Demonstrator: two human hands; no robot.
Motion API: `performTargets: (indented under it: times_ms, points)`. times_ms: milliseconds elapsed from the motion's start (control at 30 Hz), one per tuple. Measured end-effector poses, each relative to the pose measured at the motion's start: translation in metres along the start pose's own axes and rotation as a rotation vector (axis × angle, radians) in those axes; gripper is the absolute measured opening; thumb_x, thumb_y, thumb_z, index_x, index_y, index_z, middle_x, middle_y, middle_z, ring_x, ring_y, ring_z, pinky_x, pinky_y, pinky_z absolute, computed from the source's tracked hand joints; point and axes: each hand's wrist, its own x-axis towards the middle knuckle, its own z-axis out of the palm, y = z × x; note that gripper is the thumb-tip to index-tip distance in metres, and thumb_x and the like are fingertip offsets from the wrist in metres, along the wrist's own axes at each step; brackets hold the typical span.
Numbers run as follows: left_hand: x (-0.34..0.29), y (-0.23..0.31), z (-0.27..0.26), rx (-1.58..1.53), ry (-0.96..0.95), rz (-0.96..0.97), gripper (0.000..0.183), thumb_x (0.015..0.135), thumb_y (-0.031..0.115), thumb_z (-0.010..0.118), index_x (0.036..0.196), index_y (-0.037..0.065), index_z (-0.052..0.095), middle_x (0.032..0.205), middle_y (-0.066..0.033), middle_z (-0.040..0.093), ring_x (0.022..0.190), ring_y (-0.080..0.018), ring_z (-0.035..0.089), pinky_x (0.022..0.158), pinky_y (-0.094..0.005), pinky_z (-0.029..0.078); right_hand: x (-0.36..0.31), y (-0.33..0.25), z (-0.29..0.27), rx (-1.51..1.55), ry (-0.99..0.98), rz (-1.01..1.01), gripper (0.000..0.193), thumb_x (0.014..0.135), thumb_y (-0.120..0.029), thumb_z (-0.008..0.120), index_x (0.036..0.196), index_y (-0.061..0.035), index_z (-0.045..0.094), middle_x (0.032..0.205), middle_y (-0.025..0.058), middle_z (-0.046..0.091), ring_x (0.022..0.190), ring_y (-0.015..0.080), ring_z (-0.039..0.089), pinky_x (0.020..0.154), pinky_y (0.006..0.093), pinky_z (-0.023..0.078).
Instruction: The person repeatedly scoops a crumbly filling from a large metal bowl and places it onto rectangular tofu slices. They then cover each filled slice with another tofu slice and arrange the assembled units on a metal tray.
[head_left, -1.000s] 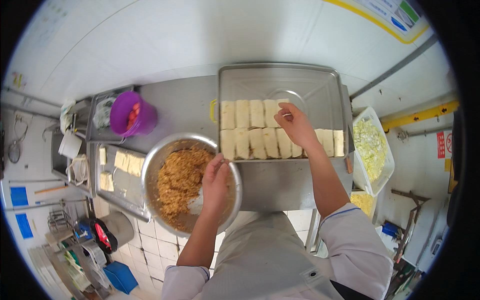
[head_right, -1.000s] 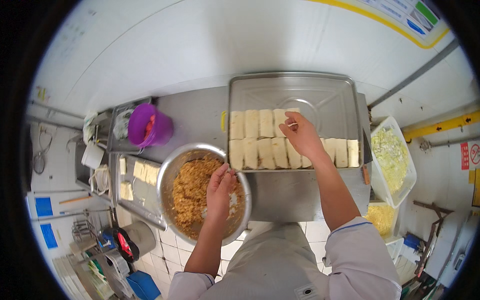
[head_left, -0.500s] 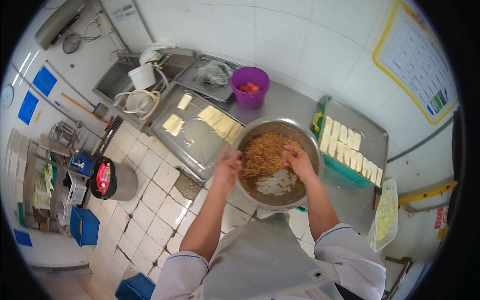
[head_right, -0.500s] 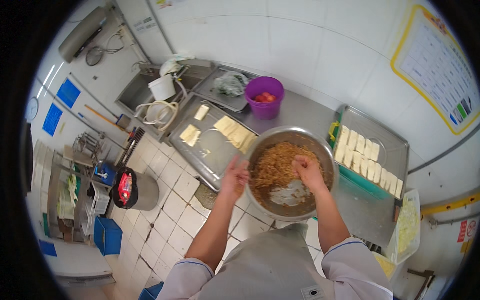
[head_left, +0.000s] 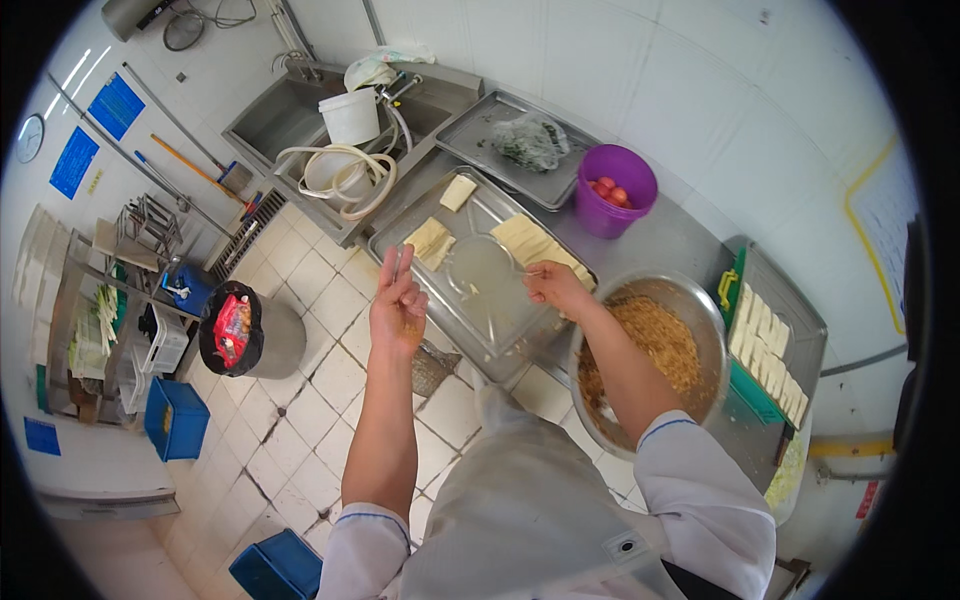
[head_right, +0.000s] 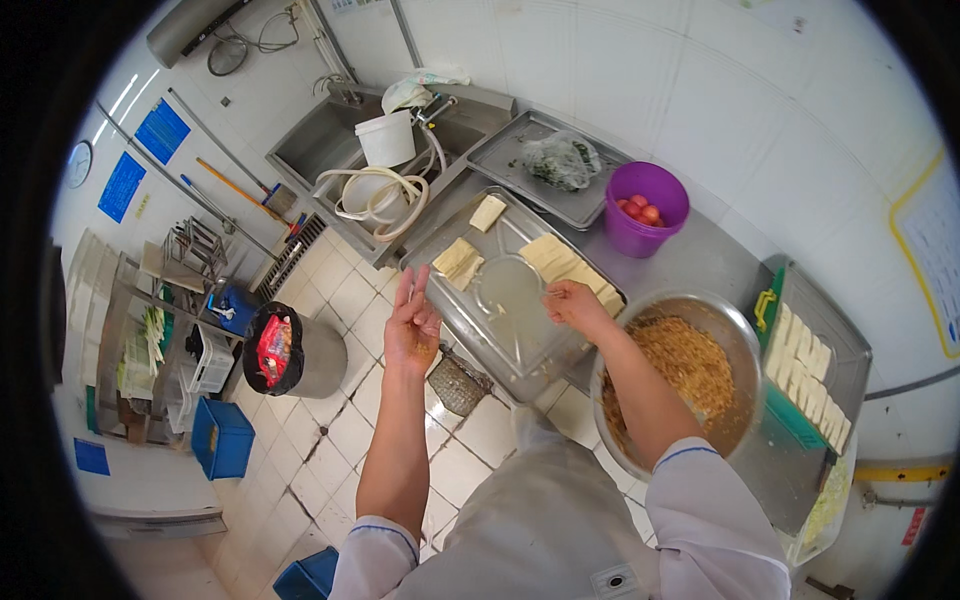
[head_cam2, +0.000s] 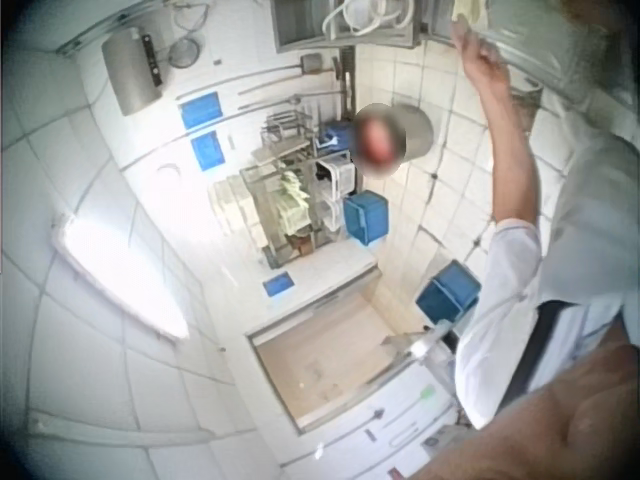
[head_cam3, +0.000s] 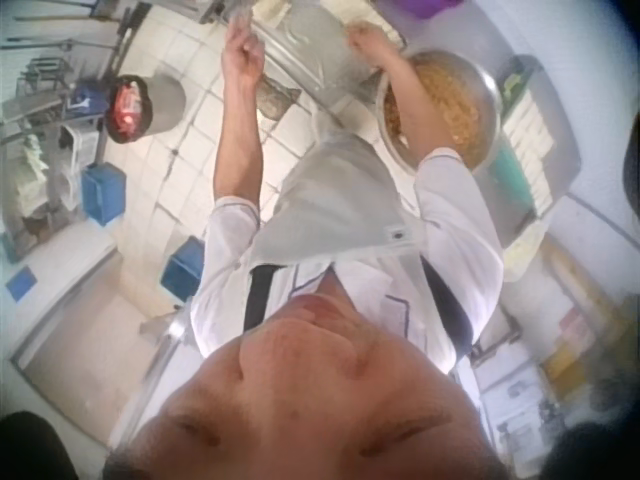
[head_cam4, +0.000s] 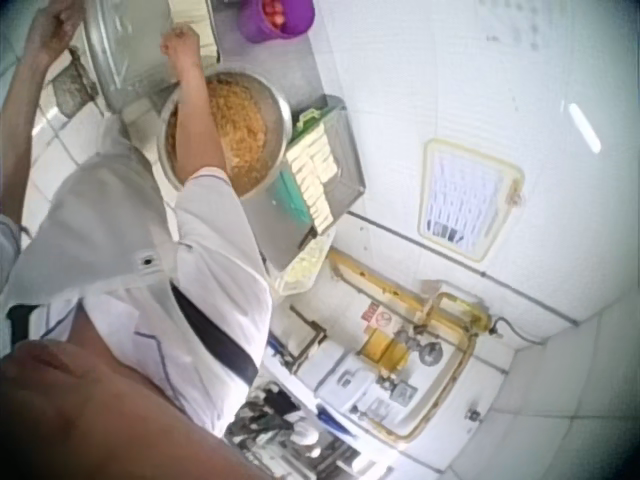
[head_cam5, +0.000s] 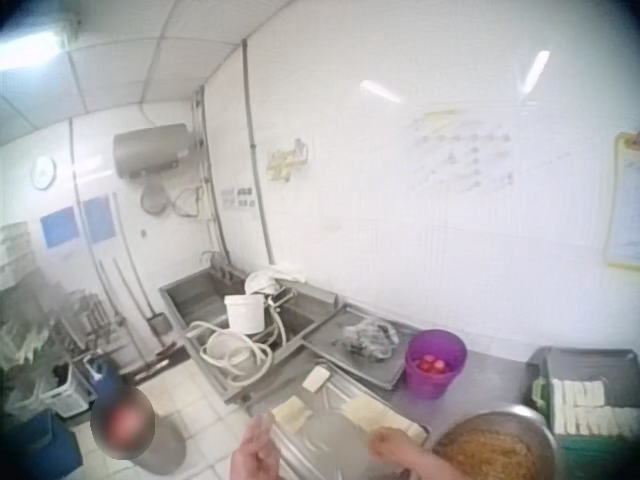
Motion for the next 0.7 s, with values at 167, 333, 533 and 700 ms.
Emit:
performTargets:
  times_ms: [167, 333, 533, 700]
  points:
    - [0.073, 0.003, -0.037, 0.178, 0.19, -0.209, 0.058, 0.104, 0.013, 0.066, 0.157, 0.01, 0.045, 0.152, -0.0073, 0.061, 0.079, -0.008, 0.06, 0.074, -0.0236, 0.054, 0.163, 0.014, 0.019, -0.409, 0.091, -0.084, 0.044, 0.09, -0.012, 0.08, 0.128, 0.0044, 0.065, 0.101, 0.0091, 0.07, 0.089, 0.022, 0.069, 0.078, 0.0341, 0.057]
    - [0.134, -0.027, -0.057, 0.247, 0.254, -0.483, 0.048, 0.107, 0.029, 0.065, 0.149, 0.009, 0.055, 0.138, -0.007, 0.068, 0.092, -0.0146, 0.064, 0.086, -0.0302, 0.055, 0.284, -0.004, 0.035, -1.014, 0.193, -0.224, 0.06, 0.084, -0.016, 0.082, 0.137, 0.0041, 0.062, 0.129, 0.0197, 0.069, 0.127, 0.0385, 0.065, 0.11, 0.0428, 0.052]
    - [0.196, -0.053, -0.073, 0.175, 0.238, -0.602, 0.046, 0.109, 0.027, 0.063, 0.15, 0.01, 0.054, 0.137, -0.0068, 0.068, 0.099, -0.0159, 0.066, 0.09, -0.0315, 0.055, 0.369, -0.013, 0.05, -1.157, 0.197, -0.162, 0.077, 0.088, -0.022, 0.079, 0.154, 0.0004, 0.046, 0.155, 0.026, 0.048, 0.143, 0.042, 0.048, 0.121, 0.0454, 0.041]
    - [0.235, -0.067, -0.078, 0.158, 0.199, -0.635, 0.044, 0.109, 0.031, 0.064, 0.146, 0.009, 0.058, 0.133, -0.0059, 0.069, 0.1, -0.0165, 0.066, 0.09, -0.0316, 0.055, 0.384, -0.002, 0.057, -1.167, 0.293, -0.12, 0.067, 0.086, -0.018, 0.08, 0.145, -0.001, 0.055, 0.141, 0.0244, 0.054, 0.132, 0.0439, 0.054, 0.114, 0.0474, 0.046]
